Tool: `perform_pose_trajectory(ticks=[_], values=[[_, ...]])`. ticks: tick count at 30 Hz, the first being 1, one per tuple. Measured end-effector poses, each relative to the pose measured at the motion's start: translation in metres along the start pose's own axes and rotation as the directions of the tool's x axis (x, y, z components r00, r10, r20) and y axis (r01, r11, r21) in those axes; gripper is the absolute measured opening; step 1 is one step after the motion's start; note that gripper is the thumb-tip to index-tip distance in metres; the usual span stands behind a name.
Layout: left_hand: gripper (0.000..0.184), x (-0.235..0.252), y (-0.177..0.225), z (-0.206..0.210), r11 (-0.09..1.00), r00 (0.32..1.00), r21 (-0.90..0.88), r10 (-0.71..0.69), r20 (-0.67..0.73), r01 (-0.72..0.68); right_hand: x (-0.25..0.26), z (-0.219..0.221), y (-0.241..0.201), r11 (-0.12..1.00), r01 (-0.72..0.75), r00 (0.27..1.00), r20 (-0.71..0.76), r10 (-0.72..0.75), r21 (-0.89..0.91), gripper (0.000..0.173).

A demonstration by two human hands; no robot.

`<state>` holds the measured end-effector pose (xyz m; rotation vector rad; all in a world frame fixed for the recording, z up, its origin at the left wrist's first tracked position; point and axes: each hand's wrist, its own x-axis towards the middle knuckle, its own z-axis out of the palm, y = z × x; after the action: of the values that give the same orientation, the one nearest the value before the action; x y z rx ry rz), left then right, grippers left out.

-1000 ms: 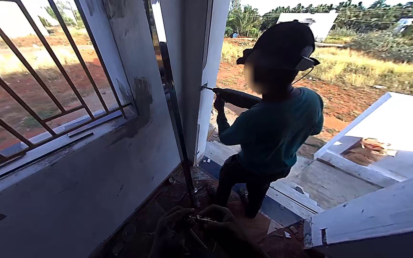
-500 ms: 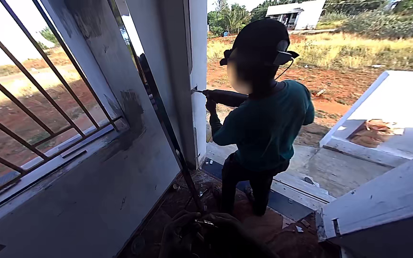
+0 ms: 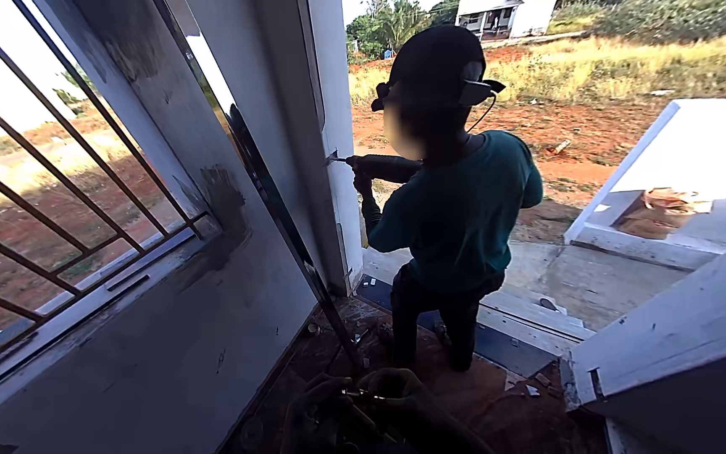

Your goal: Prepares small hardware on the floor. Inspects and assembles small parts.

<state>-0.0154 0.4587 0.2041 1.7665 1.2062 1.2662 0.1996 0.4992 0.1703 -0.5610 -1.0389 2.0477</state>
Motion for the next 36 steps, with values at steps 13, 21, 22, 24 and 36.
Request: perform_pose_trajectory(ticks=[13, 21, 22, 24, 36], values=[[0.022, -0.007, -0.005, 0.006, 1.000, 0.999, 0.026, 0.017, -0.037, -0.016, -0.009, 0.005, -0.010, 0.996, -0.085, 0.996, -0.005, 0.085, 0.007, 0.038], [0.018, -0.007, 0.008, 0.004, 0.997, 0.999, 0.082, 0.001, -0.040, 0.003, -0.017, 0.016, -0.018, 0.995, -0.094, 0.991, -0.091, 0.095, 0.012, 0.016], [0.018, -0.007, 0.008, 0.004, 0.996, 0.999, 0.087, 0.003, -0.042, 0.001, -0.017, 0.014, -0.017, 0.995, -0.099, 0.992, -0.084, 0.100, 0.016, 0.025], [0.018, -0.006, 0.007, 0.004, 0.996, 0.999, 0.091, -0.004, -0.043, 0.008, -0.017, 0.014, -0.018, 0.983, -0.185, 0.982, -0.036, 0.185, 0.009, 0.035], [0.021, -0.009, 0.004, -0.007, 0.992, 0.985, 0.092, -0.077, -0.157, 0.092, -0.031, -0.012, -0.029, 0.860, -0.055, 0.967, -0.243, -0.081, -0.507, 0.022]])
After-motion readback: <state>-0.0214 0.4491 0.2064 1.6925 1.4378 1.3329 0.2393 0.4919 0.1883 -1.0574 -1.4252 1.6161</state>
